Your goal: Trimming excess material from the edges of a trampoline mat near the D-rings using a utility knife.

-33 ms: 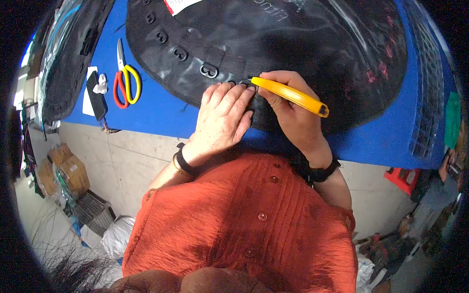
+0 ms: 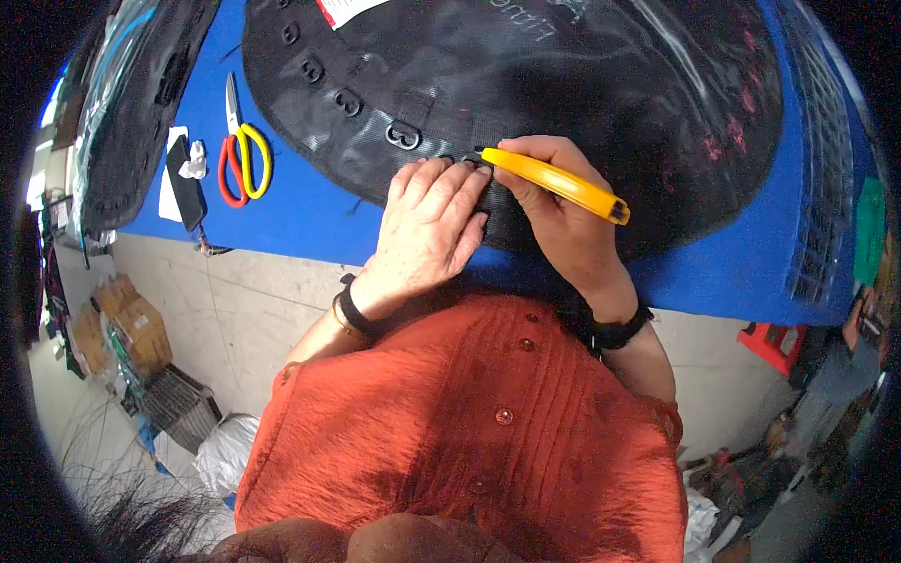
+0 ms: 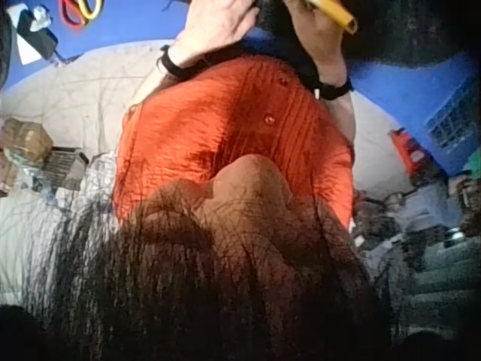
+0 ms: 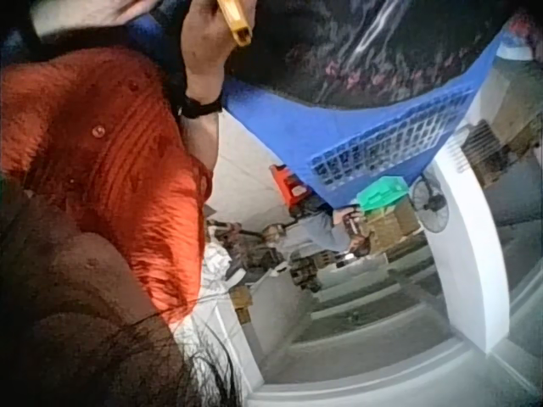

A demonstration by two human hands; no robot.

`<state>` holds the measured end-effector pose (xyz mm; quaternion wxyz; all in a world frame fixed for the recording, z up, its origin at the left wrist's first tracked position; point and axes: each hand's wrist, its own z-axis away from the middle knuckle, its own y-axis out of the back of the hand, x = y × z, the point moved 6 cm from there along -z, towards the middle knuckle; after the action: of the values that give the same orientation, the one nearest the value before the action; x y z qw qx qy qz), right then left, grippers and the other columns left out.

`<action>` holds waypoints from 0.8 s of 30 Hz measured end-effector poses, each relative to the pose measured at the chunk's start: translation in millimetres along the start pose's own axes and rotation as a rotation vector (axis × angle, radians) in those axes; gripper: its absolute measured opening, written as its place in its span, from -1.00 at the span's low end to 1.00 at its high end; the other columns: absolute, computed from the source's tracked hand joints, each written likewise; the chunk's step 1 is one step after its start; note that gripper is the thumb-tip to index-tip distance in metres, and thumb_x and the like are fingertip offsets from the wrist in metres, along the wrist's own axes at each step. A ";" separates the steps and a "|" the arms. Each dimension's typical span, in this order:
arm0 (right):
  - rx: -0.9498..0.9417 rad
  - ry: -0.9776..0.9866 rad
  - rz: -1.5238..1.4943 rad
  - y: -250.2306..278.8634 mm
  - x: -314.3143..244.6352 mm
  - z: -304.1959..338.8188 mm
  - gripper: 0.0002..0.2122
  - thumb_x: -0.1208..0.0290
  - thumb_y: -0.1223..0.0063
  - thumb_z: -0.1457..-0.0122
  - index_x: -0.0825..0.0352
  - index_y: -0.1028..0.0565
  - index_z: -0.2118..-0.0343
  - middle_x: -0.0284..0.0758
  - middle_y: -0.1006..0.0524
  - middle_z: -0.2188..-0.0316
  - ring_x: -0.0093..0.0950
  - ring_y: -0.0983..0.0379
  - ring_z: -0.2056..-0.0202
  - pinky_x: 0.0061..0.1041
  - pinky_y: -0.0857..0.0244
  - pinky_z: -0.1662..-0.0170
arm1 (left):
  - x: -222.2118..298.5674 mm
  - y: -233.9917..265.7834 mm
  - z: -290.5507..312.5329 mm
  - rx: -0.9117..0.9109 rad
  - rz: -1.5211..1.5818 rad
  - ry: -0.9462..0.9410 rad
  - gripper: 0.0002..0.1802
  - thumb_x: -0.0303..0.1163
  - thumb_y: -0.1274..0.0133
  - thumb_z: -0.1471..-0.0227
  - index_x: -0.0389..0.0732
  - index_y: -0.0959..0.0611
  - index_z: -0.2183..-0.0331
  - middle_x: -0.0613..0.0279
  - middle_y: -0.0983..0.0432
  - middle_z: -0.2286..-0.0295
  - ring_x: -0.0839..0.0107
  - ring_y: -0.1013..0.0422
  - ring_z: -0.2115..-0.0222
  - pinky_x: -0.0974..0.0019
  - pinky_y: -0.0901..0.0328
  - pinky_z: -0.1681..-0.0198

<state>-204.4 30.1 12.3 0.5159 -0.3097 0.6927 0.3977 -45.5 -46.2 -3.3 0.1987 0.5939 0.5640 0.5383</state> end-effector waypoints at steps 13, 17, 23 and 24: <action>-0.012 0.061 0.113 -4.0 0.5 -4.4 -0.79 0.43 -0.32 -0.34 0.36 -0.62 0.04 -0.26 -0.67 0.12 -0.44 -0.65 0.12 -0.48 -0.52 0.03 | -0.2 0.1 0.1 -0.003 0.016 0.000 -0.38 -0.29 -0.29 -0.05 -0.27 -0.63 -0.15 0.05 -0.53 -0.07 0.02 -0.38 -0.12 -0.13 -0.22 -0.28; -0.026 0.060 0.123 -3.6 -2.6 -4.9 -0.80 0.42 -0.32 -0.34 0.36 -0.63 0.05 -0.27 -0.67 0.13 -0.44 -0.64 0.12 -0.48 -0.51 0.03 | -0.4 0.3 0.2 -0.002 0.014 0.000 -0.38 -0.28 -0.29 -0.06 -0.26 -0.63 -0.15 0.05 -0.53 -0.08 0.02 -0.38 -0.12 -0.13 -0.22 -0.28; -0.033 0.056 0.128 -0.1 -1.4 -6.0 -0.80 0.41 -0.29 -0.36 0.36 -0.62 0.04 -0.28 -0.66 0.15 -0.45 -0.63 0.13 -0.49 -0.50 0.03 | 0.1 -0.3 0.0 -0.003 0.009 0.005 -0.38 -0.28 -0.30 -0.06 -0.25 -0.63 -0.15 0.05 -0.53 -0.08 0.02 -0.38 -0.12 -0.14 -0.23 -0.28; -0.032 0.054 0.120 -0.5 -2.5 -6.4 -0.80 0.41 -0.29 -0.37 0.36 -0.62 0.04 -0.28 -0.66 0.15 -0.45 -0.63 0.12 -0.49 -0.50 0.03 | 0.2 0.2 -0.2 -0.003 0.006 0.004 -0.38 -0.28 -0.30 -0.06 -0.25 -0.63 -0.15 0.05 -0.53 -0.08 0.02 -0.38 -0.12 -0.14 -0.23 -0.28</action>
<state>-206.2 24.3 15.6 0.4672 -0.2866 0.7171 0.4305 -45.6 -46.1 -3.0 0.1970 0.5944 0.5615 0.5409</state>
